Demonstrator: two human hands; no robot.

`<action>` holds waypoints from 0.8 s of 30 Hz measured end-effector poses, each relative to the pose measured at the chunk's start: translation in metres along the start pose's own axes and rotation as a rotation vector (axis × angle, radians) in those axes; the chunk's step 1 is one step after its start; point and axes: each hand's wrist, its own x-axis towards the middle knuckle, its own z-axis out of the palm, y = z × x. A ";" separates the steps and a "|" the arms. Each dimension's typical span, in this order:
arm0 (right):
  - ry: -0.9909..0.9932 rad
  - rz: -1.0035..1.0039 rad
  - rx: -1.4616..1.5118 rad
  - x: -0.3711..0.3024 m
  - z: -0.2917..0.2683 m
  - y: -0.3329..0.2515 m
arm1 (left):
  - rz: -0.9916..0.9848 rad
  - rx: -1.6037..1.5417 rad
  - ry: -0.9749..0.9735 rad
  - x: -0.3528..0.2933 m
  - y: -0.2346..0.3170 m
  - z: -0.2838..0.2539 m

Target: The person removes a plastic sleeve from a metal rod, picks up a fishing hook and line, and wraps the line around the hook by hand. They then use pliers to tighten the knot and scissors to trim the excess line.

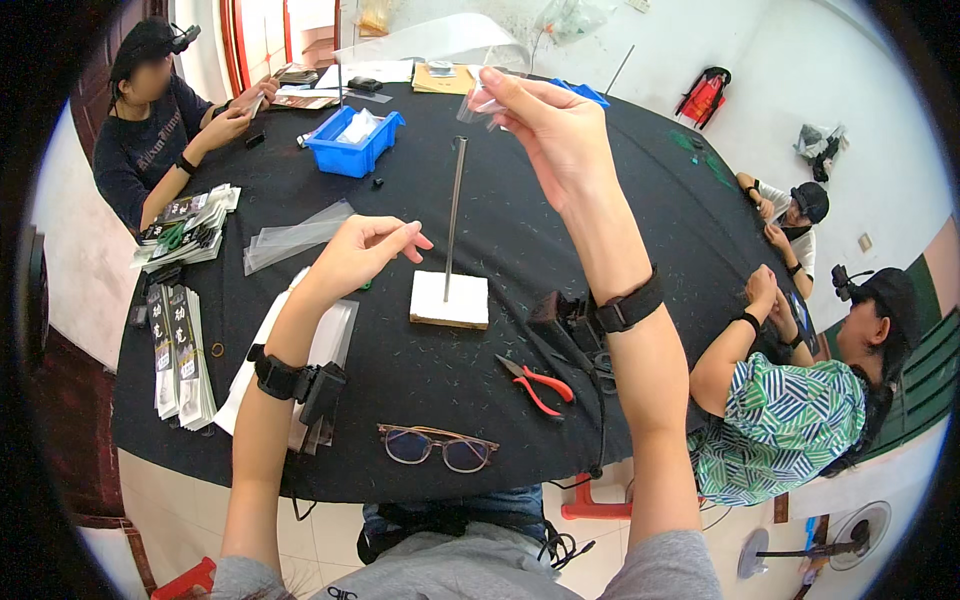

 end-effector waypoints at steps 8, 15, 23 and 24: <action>0.004 0.065 -0.069 -0.006 0.006 0.001 | -0.016 0.028 -0.011 0.001 -0.001 -0.001; 0.010 0.047 -0.117 -0.009 0.004 -0.005 | 0.019 0.008 -0.012 0.002 -0.004 0.000; 0.024 0.032 -0.175 -0.008 0.002 -0.005 | 0.009 0.023 -0.008 0.001 -0.001 0.001; 0.021 0.032 -0.176 -0.008 0.002 -0.005 | 0.016 0.016 -0.005 0.001 0.000 0.002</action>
